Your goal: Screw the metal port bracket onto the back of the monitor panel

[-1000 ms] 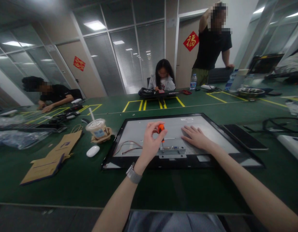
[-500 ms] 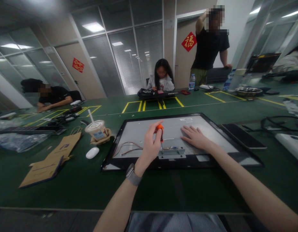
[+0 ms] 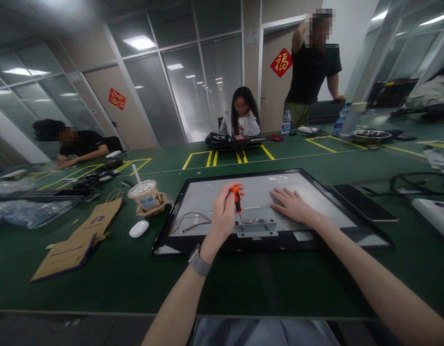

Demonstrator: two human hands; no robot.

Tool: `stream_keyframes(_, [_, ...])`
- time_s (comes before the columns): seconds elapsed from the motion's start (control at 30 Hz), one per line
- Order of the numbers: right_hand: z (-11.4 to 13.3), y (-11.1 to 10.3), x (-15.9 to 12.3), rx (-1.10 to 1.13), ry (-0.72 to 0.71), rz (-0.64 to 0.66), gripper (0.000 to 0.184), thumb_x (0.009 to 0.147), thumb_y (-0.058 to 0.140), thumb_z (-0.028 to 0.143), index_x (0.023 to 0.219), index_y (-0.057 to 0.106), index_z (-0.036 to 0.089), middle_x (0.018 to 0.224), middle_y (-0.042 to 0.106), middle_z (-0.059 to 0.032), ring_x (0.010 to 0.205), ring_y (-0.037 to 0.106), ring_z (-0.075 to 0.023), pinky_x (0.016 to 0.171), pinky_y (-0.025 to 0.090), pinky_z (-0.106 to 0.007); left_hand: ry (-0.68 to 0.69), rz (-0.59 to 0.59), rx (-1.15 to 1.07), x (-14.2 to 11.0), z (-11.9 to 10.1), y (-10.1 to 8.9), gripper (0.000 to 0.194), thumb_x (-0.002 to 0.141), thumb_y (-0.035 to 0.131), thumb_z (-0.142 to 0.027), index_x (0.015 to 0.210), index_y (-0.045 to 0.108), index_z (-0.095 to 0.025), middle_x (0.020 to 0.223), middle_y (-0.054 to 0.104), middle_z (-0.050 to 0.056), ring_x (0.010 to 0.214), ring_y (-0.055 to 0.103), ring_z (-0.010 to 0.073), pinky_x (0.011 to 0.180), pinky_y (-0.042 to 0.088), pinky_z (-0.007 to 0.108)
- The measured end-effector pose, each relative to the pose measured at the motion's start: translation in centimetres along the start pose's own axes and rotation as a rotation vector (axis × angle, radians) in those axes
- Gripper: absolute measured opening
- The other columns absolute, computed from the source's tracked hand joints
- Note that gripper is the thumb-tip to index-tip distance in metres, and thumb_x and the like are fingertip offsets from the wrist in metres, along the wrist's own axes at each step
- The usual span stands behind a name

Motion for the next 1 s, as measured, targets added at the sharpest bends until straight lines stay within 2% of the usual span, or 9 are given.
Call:
stream_keyframes(0.13, [0.1, -0.1, -0.1, 0.018, 0.01, 0.011, 0.078, 0.098, 0.02, 0.068, 0.158, 0.04, 0.022, 0.165, 0.035, -0.0108, 0.15, 0.029, -0.0395, 0.119, 0.025, -0.059, 0.029, -0.039, 0.035, 0.0, 0.1, -0.3, 0.021, 0.095, 0.061, -0.027, 0.113, 0.069, -0.021, 0.103, 0.067, 0.006, 0.086, 0.066, 0.0149, 0.081, 0.055, 0.029])
stream_keyframes(0.27, [0.2, -0.2, -0.1, 0.022, 0.004, 0.016, 0.077, 0.098, 0.022, 0.066, 0.158, 0.039, 0.02, 0.165, 0.033, -0.0122, 0.15, 0.028, -0.0409, 0.119, 0.024, -0.062, 0.153, -0.197, 0.244, -0.4, -1.1, -1.6, 0.016, 0.084, 0.076, -0.028, 0.099, 0.075, -0.022, 0.093, 0.058, 0.002, 0.08, 0.058, 0.0138, 0.082, 0.052, 0.03])
stream_keyframes(0.37, [0.1, -0.1, 0.0, 0.021, 0.001, 0.016, 0.077, 0.098, 0.022, 0.066, 0.157, 0.04, 0.02, 0.165, 0.033, -0.0123, 0.15, 0.028, -0.0411, 0.118, 0.024, -0.063, 0.201, -0.182, 0.297, -0.6, -1.7, -1.5, 0.019, 0.095, 0.061, -0.03, 0.107, 0.074, -0.022, 0.105, 0.062, 0.007, 0.096, 0.061, 0.0186, 0.092, 0.05, 0.034])
stream_keyframes(0.47, [0.0, -0.1, 0.0, 0.016, 0.008, 0.016, 0.077, 0.098, 0.021, 0.066, 0.157, 0.04, 0.021, 0.165, 0.034, -0.0113, 0.15, 0.028, -0.0402, 0.119, 0.023, -0.062, 0.153, -0.084, 0.177, -0.4, -1.2, -0.9, 0.032, 0.103, 0.042, -0.026, 0.121, 0.068, -0.021, 0.113, 0.067, 0.009, 0.101, 0.065, 0.0192, 0.092, 0.052, 0.035])
stream_keyframes(0.57, [0.0, 0.0, 0.0, 0.012, 0.005, 0.013, 0.077, 0.098, 0.021, 0.066, 0.158, 0.039, 0.02, 0.165, 0.034, -0.0116, 0.15, 0.029, -0.0405, 0.118, 0.024, -0.062, 0.139, -0.064, 0.161, -0.2, -1.0, -0.6, 0.025, 0.099, 0.054, -0.028, 0.119, 0.069, -0.021, 0.103, 0.067, 0.007, 0.086, 0.064, 0.016, 0.081, 0.053, 0.03])
stream_keyframes(0.67, [0.0, 0.1, 0.1, 0.0, -0.006, 0.001, 0.076, 0.098, 0.023, 0.064, 0.156, 0.042, 0.019, 0.164, 0.035, -0.0129, 0.148, 0.031, -0.0414, 0.117, 0.026, -0.063, 0.201, -0.14, 0.283, -0.4, -1.8, -1.1, 0.015, 0.09, 0.069, -0.029, 0.102, 0.074, -0.022, 0.09, 0.059, 0.003, 0.081, 0.058, 0.015, 0.08, 0.051, 0.029])
stream_keyframes(0.73, [0.0, 0.1, 0.1, -0.009, -0.013, -0.008, 0.075, 0.098, 0.023, 0.064, 0.156, 0.043, 0.019, 0.164, 0.036, -0.0134, 0.148, 0.032, -0.0418, 0.117, 0.027, -0.064, 0.207, -0.155, 0.305, -0.4, -2.1, -1.3, 0.016, 0.093, 0.065, -0.029, 0.103, 0.075, -0.022, 0.094, 0.057, 0.004, 0.086, 0.058, 0.016, 0.083, 0.051, 0.031])
stream_keyframes(0.87, [-0.1, 0.2, 0.2, -0.004, -0.02, -0.019, 0.075, 0.098, 0.021, 0.065, 0.156, 0.042, 0.021, 0.163, 0.038, -0.0132, 0.147, 0.033, -0.0416, 0.116, 0.027, -0.064, 0.172, -0.066, 0.204, -0.1, -1.7, -0.8, 0.031, 0.102, 0.043, -0.022, 0.119, 0.069, -0.022, 0.113, 0.065, 0.009, 0.099, 0.064, 0.0176, 0.088, 0.052, 0.033])
stream_keyframes(1.0, [-0.1, 0.2, 0.1, 0.009, -0.013, -0.005, 0.077, 0.098, 0.021, 0.066, 0.157, 0.041, 0.02, 0.164, 0.035, -0.0133, 0.148, 0.031, -0.0415, 0.117, 0.026, -0.064, 0.175, -0.103, 0.252, 0.1, -1.5, -1.3, 0.019, 0.094, 0.062, -0.024, 0.11, 0.072, -0.022, 0.098, 0.063, 0.005, 0.083, 0.061, 0.0148, 0.079, 0.052, 0.029])
Point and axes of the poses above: each hand's wrist, its own x-axis towards the middle knuckle, its own y-axis out of the palm, z = x × y, the point moved 10 cm from there along x, towards the middle knuckle
